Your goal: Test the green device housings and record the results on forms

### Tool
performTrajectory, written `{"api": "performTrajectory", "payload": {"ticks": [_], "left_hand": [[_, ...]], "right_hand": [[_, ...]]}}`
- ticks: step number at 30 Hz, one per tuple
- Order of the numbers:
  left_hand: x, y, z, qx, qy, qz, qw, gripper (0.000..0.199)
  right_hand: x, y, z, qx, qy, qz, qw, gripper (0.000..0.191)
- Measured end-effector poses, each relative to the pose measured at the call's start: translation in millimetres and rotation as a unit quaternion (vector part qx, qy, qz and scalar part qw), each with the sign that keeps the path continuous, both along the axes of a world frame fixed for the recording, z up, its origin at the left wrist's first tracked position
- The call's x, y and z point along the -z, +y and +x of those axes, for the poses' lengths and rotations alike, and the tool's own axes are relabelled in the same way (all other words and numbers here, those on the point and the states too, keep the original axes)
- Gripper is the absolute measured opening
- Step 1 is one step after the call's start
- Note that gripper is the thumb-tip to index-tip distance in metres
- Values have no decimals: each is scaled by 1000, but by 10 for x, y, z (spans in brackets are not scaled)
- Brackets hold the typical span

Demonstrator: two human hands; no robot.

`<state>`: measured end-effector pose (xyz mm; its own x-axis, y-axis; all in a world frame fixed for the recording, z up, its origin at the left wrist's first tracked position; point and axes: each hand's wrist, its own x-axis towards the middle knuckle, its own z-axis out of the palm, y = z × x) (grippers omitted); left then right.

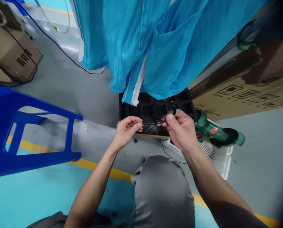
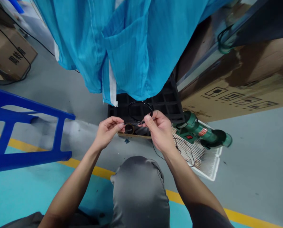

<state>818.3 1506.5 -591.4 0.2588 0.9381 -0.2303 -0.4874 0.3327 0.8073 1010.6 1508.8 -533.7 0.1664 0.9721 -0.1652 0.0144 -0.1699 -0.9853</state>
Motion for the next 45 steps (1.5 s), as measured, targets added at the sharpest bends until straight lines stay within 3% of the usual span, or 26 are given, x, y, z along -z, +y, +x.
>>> {"api": "performTrajectory", "payload": {"ticks": [10, 21, 28, 32, 38, 45], "left_hand": [[56, 34, 25, -5, 56, 28, 998, 22], [63, 64, 28, 12, 48, 22, 999, 21], [54, 27, 121, -61, 67, 18, 996, 14], [6, 13, 145, -96, 50, 16, 994, 15], [17, 19, 130, -103, 44, -15, 994, 23], [41, 39, 93, -82, 31, 13, 996, 18]], "right_hand": [[66, 31, 30, -14, -52, 15, 998, 38], [133, 75, 20, 21, -23, 3, 1000, 38], [167, 15, -61, 27, -40, 39, 998, 32], [222, -58, -118, 3, -26, 8, 1000, 32], [202, -52, -171, -40, -155, 8, 987, 28], [170, 6, -127, -95, -209, 13, 973, 20]]}}
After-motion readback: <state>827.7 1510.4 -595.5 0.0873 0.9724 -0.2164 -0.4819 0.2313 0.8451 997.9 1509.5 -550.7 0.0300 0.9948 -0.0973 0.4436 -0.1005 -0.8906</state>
